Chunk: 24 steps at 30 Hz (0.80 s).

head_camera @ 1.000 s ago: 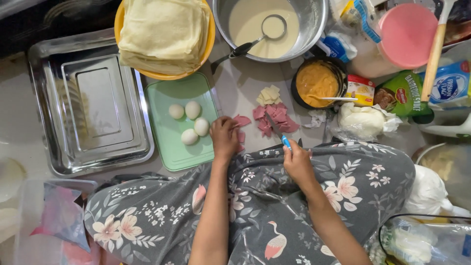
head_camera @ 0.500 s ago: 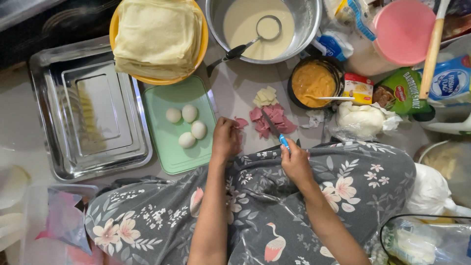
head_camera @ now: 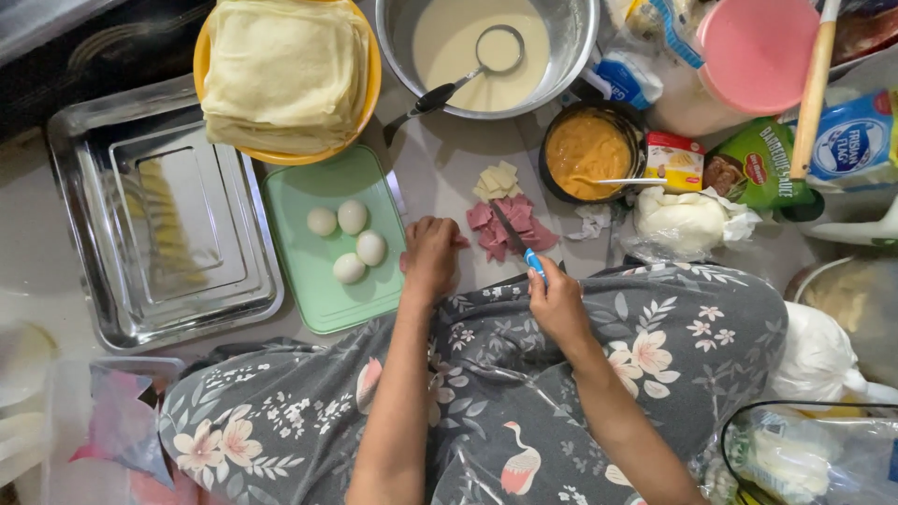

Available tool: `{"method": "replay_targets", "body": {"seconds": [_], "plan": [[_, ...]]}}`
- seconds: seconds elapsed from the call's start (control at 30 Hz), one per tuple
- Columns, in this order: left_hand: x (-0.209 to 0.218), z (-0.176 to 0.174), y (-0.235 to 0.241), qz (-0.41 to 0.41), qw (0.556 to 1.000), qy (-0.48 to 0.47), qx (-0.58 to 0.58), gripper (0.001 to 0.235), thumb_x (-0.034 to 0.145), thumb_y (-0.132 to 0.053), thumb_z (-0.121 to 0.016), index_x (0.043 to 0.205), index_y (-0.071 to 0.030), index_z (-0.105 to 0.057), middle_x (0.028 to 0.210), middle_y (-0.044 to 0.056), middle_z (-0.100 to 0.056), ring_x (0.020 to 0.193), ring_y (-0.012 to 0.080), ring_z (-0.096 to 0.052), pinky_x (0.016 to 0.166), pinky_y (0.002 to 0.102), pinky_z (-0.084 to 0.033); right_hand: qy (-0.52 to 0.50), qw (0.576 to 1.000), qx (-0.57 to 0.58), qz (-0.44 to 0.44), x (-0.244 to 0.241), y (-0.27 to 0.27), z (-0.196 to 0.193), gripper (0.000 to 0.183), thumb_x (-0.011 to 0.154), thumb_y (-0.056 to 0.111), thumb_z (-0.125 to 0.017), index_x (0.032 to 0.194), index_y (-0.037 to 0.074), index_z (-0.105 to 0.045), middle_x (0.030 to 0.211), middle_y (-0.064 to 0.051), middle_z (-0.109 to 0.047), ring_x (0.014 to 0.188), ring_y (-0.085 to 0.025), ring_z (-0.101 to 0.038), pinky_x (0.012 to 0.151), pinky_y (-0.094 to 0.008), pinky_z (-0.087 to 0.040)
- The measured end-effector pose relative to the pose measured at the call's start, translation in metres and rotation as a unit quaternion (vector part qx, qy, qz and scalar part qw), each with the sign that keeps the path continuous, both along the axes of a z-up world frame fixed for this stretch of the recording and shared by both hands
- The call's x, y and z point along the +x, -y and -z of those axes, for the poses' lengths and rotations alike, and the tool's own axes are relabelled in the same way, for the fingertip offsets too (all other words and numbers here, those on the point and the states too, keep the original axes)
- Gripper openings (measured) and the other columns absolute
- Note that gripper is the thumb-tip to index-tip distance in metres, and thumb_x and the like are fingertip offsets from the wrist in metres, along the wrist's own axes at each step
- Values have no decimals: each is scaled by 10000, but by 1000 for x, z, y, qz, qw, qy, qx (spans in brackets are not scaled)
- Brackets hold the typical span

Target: The person sits on the floor and uses a knife to slice round slices of processed meat into smaller pieces on a cutting board. Nearby, a stack of flatbreads, eggs, and a bowl of batter are visible.

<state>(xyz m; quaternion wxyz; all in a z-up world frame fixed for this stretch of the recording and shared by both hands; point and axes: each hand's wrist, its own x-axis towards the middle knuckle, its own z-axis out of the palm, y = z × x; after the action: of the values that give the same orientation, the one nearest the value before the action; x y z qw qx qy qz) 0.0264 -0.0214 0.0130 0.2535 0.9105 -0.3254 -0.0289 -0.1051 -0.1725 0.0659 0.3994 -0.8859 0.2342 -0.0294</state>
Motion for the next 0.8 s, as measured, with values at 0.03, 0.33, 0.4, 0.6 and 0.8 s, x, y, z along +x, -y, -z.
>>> {"method": "replay_targets", "body": {"seconds": [0.03,0.33,0.4,0.6,0.8], "plan": [[-1,-4,-2,0,1000,1,0,187,664,-91,-627,797,-128,-501,750,44,-552,882,234,-508,824,353,-319,1,1000,0,0,0,0,-1,215,844,167,-455,989,49,-560,549,-98,-565,548,-307,-573,524,-395,-438],[-8,-21,14,3,977,-166,-133,328,630,-125,-687,919,-189,-545,895,3,-554,944,215,-472,829,356,-317,14,1000,3,16,-1,3,3,199,840,171,-472,980,65,-565,543,-76,-566,549,-285,-576,516,-370,-444],[-10,-22,12,-63,981,-120,-139,290,691,-95,-612,964,-150,-529,918,35,-539,907,224,-495,786,369,-364,3,999,25,24,-2,5,5,199,844,160,-462,977,55,-566,544,-79,-567,537,-277,-569,515,-358,-444],[-5,13,-34,-98,995,11,-21,271,686,-32,-559,946,-105,-559,911,61,-527,907,219,-503,776,333,-378,-7,1000,10,5,1,2,-1,207,846,157,-460,985,44,-567,554,-83,-576,531,-265,-574,506,-360,-445],[-13,11,-62,-124,986,92,60,247,664,-116,-580,911,-107,-580,930,49,-519,973,222,-466,800,347,-354,-8,1000,19,-6,2,-6,6,227,839,175,-470,1006,47,-555,579,-122,-578,588,-302,-581,533,-380,-453]]}}
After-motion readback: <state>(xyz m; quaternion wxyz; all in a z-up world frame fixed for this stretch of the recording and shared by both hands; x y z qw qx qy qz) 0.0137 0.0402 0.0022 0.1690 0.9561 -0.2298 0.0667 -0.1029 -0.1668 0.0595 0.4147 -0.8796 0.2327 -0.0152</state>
